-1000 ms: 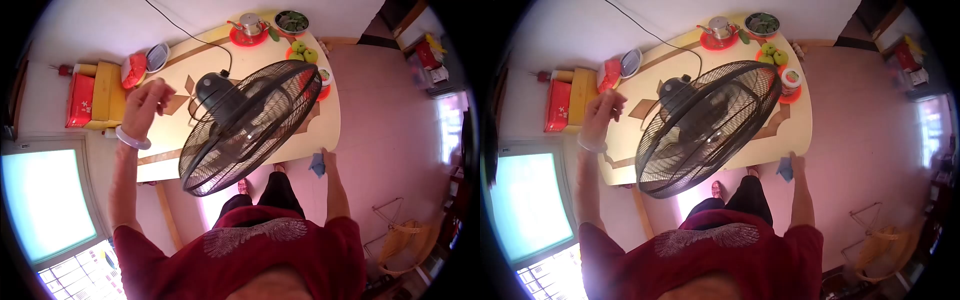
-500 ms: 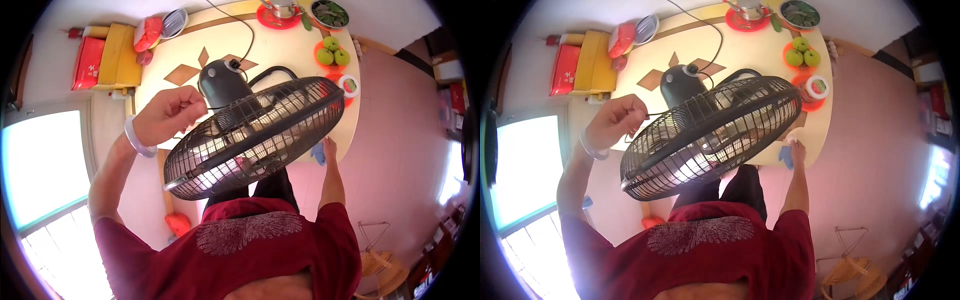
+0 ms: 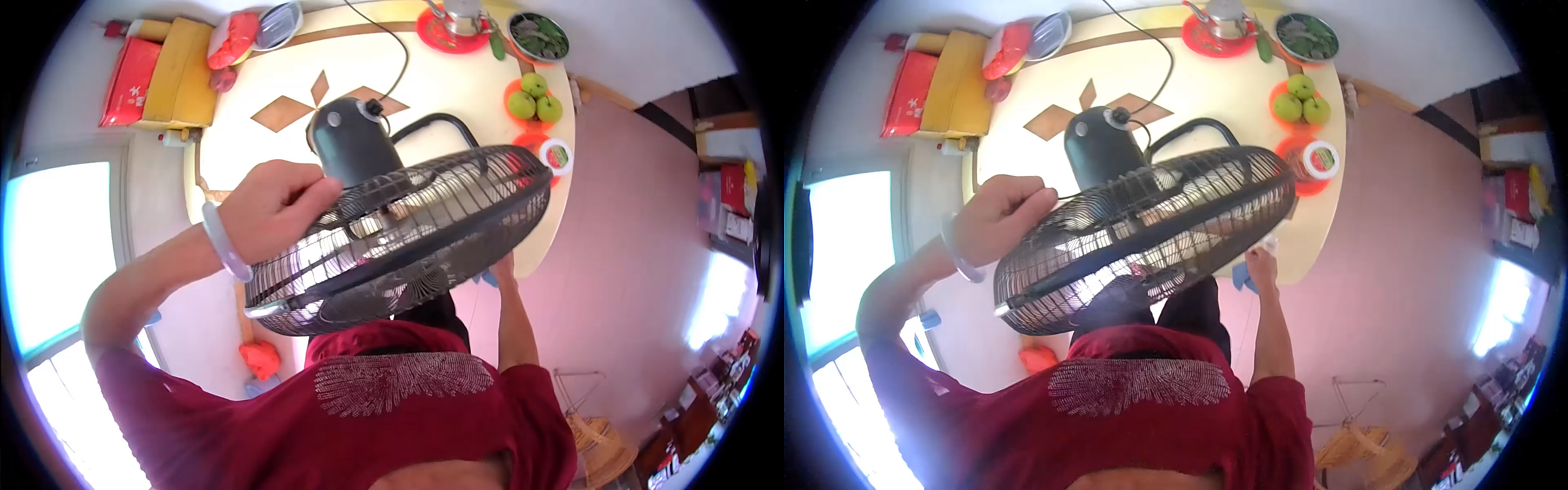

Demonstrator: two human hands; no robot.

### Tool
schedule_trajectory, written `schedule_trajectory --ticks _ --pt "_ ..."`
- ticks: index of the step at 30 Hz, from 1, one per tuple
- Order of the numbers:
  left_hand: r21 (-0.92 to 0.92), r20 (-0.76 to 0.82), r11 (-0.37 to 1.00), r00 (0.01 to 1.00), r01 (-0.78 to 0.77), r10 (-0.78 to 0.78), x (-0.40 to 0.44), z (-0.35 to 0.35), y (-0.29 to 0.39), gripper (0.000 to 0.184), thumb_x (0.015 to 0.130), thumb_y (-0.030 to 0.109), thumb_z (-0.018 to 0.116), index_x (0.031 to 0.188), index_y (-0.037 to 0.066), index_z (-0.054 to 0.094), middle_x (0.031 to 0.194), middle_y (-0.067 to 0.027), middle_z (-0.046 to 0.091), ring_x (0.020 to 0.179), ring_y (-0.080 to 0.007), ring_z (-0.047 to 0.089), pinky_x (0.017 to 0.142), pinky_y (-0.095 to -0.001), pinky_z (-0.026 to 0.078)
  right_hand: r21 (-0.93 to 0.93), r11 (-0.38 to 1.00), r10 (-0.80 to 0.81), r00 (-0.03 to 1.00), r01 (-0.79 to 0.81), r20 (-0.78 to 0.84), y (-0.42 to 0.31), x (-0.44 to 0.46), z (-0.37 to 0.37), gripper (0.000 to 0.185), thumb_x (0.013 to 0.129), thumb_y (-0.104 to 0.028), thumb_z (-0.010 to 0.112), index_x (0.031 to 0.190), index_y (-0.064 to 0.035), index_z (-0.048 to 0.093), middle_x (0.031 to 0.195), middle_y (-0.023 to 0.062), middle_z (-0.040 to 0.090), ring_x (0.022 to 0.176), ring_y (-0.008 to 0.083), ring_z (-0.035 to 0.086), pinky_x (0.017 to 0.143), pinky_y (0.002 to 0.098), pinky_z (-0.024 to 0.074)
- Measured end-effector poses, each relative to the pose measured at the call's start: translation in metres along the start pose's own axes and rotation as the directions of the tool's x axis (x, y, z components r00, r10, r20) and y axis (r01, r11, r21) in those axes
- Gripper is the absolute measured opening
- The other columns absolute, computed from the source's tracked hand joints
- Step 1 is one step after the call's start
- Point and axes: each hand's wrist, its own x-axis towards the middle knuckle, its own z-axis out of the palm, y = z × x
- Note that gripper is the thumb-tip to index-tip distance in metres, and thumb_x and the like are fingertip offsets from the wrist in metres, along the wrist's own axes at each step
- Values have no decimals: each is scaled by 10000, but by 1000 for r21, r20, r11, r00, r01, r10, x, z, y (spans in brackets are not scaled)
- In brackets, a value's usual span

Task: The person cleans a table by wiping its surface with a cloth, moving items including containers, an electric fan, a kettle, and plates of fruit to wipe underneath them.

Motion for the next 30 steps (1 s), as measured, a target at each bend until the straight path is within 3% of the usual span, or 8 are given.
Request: schedule_trajectory --ticks 5,11,15,18,19,25,27,30 --pt "18 -18 996 996 -85 85 3 -4 -7 304 882 208 473 696 -25 531 521 -100 430 495 -152 394 501 -318 340 -172 963 231 963 -206 140 6 -39 -6 309 759 -317 547 882 -52 649 840 179 638 828 352 605 743 415 472" --pt "23 -26 990 990 -140 140 4 -26 -25 306 881 213 475 712 -34 540 536 -115 455 501 -167 412 515 -314 355 -305 851 482 866 -428 132 51 -109 -13 363 715 -344 555 906 -54 660 928 189 632 886 353 599 792 434 467" --pt "95 -41 981 984 -171 175 -7 -70 -63 322 892 218 478 698 -36 521 525 -32 413 518 -79 377 489 -269 323 -355 751 629 767 -556 129 58 -154 2 365 695 -335 557 908 -60 668 954 184 630 918 350 595 820 432 470" --pt "-18 -37 995 995 -97 96 -20 -97 -103 336 899 219 478 669 -25 501 540 34 384 543 -35 348 473 -243 288 -445 693 677 724 -567 133 39 -180 27 323 731 -319 521 884 -82 679 940 148 642 917 332 600 827 413 474" --pt "15 -50 997 995 -82 83 -27 -106 -109 356 868 250 473 705 -65 506 527 -116 419 524 -121 392 508 -317 337 -463 716 644 751 -523 148 36 -188 40 332 736 -324 518 899 -80 673 971 150 634 946 329 591 841 406 468" --pt "139 -134 983 982 -118 136 -62 -154 -196 350 851 223 510 662 -67 457 514 -92 346 508 -115 356 481 -306 294 -320 685 721 671 -654 171 -35 -201 71 382 745 -348 532 916 -32 661 993 197 618 962 340 583 856 410 454" --pt "160 -131 986 989 -46 68 -76 -164 -214 350 839 216 515 638 -64 452 503 -95 338 506 -112 356 476 -309 292 -364 715 686 699 -597 201 -23 -207 94 381 742 -344 545 919 -27 662 991 201 619 964 344 582 858 416 451" --pt "237 -132 971 991 36 -5 -94 -176 -249 349 822 199 512 600 -62 441 477 -89 322 493 -101 346 462 -313 286 -265 623 782 590 -736 201 -83 -206 76 403 747 -337 564 972 -10 632 1033 219 598 1012 357 557 876 414 439"
